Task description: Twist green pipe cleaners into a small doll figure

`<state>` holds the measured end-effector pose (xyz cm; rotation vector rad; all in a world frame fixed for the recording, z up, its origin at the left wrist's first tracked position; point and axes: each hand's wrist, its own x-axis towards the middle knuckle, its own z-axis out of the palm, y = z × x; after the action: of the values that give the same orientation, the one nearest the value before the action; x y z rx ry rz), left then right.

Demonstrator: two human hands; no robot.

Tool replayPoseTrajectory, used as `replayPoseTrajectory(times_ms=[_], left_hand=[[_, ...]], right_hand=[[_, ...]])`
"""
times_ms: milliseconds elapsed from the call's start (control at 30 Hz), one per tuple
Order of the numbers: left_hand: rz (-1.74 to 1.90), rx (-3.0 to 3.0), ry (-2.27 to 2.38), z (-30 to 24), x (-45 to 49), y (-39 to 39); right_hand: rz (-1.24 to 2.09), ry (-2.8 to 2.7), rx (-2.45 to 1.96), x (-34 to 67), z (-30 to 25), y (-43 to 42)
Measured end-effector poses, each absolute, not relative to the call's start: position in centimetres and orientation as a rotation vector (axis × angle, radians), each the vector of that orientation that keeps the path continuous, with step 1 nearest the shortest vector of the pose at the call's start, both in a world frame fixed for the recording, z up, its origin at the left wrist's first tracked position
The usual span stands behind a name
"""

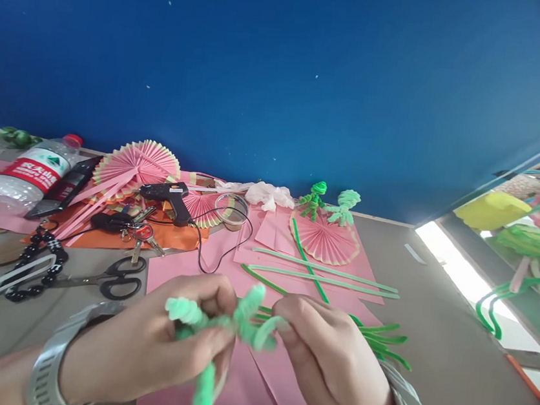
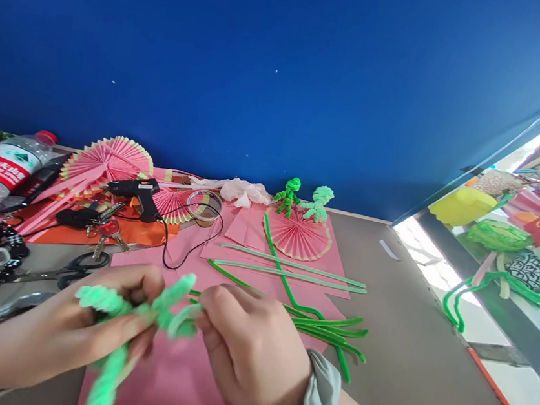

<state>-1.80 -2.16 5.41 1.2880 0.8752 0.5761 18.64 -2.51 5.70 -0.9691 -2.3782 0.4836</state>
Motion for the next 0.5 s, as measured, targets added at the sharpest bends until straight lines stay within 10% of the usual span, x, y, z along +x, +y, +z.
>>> replayPoseTrajectory(times_ms=[133,500], left_hand=[[0.585,0.884,0.589,4.9,-1.5,-2.2],[0.718,1.669,1.119,4.8,-1.6,-1.7]], right_hand=[[0.838,-2.492,-0.882,17.7,4.5,-2.6],[0.420,-2.395,-1.015,18.9,6.6,-2.8]])
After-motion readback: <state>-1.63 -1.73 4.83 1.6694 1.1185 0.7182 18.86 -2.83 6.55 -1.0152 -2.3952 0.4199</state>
